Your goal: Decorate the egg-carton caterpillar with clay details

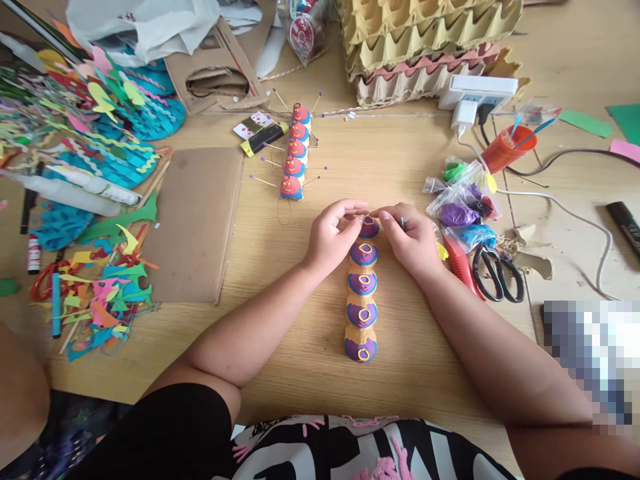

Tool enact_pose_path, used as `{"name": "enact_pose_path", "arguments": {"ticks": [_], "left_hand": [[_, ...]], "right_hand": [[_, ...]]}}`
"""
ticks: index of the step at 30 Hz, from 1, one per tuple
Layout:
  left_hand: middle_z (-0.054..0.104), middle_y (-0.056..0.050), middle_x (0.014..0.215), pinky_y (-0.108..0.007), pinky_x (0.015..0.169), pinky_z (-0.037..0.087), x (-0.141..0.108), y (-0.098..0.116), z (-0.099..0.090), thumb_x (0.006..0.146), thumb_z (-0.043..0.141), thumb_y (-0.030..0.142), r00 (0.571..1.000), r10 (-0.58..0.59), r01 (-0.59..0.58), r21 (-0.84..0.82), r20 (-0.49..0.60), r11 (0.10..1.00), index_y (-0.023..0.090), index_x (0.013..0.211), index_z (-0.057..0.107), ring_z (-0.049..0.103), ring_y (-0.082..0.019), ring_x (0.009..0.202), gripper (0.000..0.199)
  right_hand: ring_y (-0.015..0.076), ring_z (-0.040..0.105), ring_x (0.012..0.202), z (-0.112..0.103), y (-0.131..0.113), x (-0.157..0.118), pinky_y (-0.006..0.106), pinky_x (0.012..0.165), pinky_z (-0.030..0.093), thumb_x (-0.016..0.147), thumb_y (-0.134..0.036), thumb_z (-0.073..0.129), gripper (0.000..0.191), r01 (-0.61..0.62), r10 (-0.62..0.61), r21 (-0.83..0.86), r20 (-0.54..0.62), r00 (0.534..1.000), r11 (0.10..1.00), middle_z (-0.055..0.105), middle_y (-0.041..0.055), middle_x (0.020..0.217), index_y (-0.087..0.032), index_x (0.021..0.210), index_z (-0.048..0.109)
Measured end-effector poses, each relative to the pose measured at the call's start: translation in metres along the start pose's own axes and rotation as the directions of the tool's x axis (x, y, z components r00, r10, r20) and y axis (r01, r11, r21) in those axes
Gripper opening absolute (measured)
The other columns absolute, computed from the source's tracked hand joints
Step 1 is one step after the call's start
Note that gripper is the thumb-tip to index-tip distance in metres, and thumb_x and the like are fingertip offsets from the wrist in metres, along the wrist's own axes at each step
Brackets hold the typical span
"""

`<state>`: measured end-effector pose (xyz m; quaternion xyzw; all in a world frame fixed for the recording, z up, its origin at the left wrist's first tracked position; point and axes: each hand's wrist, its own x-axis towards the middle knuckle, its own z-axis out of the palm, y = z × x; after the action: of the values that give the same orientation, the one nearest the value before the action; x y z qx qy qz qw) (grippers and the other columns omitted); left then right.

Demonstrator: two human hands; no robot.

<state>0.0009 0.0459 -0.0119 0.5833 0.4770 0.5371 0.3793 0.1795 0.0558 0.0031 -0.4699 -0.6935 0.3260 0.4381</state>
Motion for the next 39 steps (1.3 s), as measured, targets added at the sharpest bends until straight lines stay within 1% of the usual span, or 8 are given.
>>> {"name": "enact_pose_path", "arguments": {"ticks": [6,11,15,18,22,25,29,39], "left_hand": [[0.084,-0.006,0.108,-0.032,0.098,0.062,0.0003,-0.0001,-0.0003,0.095,0.066,0.015,1.000,-0.022,0.022,0.001,0.004,1.000,0.021,0.112,0.071,0.080,-0.017,0.104,0.020],[0.084,-0.006,0.108,-0.030,0.096,0.063,0.0001,-0.0009,-0.0007,0.095,0.066,0.015,1.000,0.004,-0.003,0.014,-0.009,1.000,0.021,0.112,0.072,0.080,-0.017,0.103,0.019],[0.084,-0.006,0.109,-0.029,0.093,0.063,-0.0002,-0.0020,-0.0007,0.094,0.066,0.017,0.999,0.044,-0.043,0.035,-0.014,0.998,0.021,0.111,0.074,0.080,-0.016,0.102,0.019],[0.084,-0.005,0.108,-0.028,0.091,0.063,-0.0008,-0.0024,-0.0005,0.094,0.066,0.018,0.997,0.077,-0.075,0.064,-0.028,0.995,0.021,0.109,0.075,0.079,-0.016,0.100,0.018],[0.084,-0.005,0.106,-0.025,0.081,0.060,-0.0013,-0.0011,-0.0008,0.095,0.066,0.018,0.997,0.053,-0.050,0.070,-0.053,0.996,0.021,0.109,0.076,0.078,-0.015,0.098,0.018],[0.084,-0.005,0.104,-0.023,0.074,0.057,-0.0011,0.0010,-0.0012,0.095,0.068,0.020,0.997,0.027,-0.022,0.061,-0.073,0.998,0.020,0.107,0.076,0.077,-0.014,0.094,0.015],[0.084,-0.005,0.100,-0.021,0.070,0.053,-0.0011,0.0030,-0.0010,0.096,0.069,0.022,0.994,0.045,-0.042,0.029,-0.103,0.999,0.020,0.104,0.076,0.076,-0.013,0.089,0.012],[0.083,-0.007,0.104,-0.025,0.080,0.057,-0.0050,0.0061,-0.0016,0.098,0.069,0.032,0.997,0.064,-0.062,0.032,-0.048,0.998,0.021,0.109,0.076,0.076,-0.015,0.095,0.016]], "right_hand": [[0.0213,0.069,0.083,0.0004,0.0007,0.0001,0.038,0.083,0.055,0.103,-0.054,0.060,0.039,0.011,-0.011,0.006,-0.008,1.000,1.000,0.078,0.0062,0.086,-0.024,0.095,0.083],[0.0208,0.070,0.083,0.0004,0.0012,0.0002,0.038,0.083,0.055,0.103,-0.052,0.061,0.037,0.005,-0.005,0.003,-0.012,1.000,1.000,0.077,0.0056,0.086,-0.023,0.095,0.083],[0.0199,0.069,0.082,0.0008,0.0002,0.0005,0.036,0.081,0.054,0.101,-0.041,0.064,0.027,0.013,-0.013,0.012,-0.023,1.000,1.000,0.078,0.0048,0.086,-0.023,0.093,0.082],[0.0177,0.065,0.075,0.0011,-0.0017,0.0005,0.034,0.073,0.052,0.096,-0.033,0.068,0.017,-0.004,0.005,0.019,-0.022,1.000,1.000,0.075,0.0031,0.082,-0.022,0.093,0.081],[0.0151,0.057,0.067,0.0015,-0.0026,0.0003,0.031,0.067,0.048,0.092,-0.026,0.070,0.012,-0.035,0.035,0.028,-0.016,0.999,0.999,0.069,0.0005,0.077,-0.022,0.097,0.080],[0.0157,0.060,0.071,0.0015,-0.0017,0.0004,0.032,0.071,0.050,0.091,-0.020,0.066,0.017,-0.028,0.029,0.020,-0.010,1.000,0.999,0.071,0.0012,0.080,-0.022,0.098,0.081],[0.0191,0.068,0.082,0.0011,0.0004,0.0010,0.035,0.082,0.054,0.092,-0.018,0.061,0.022,-0.005,0.005,-0.003,-0.003,1.000,1.000,0.076,0.0034,0.089,-0.023,0.099,0.082],[0.0214,0.071,0.088,0.0000,0.0014,0.0016,0.038,0.087,0.056,0.093,-0.019,0.061,0.021,-0.028,0.028,-0.032,0.021,0.999,0.999,0.079,0.0048,0.092,-0.023,0.098,0.082]]}}
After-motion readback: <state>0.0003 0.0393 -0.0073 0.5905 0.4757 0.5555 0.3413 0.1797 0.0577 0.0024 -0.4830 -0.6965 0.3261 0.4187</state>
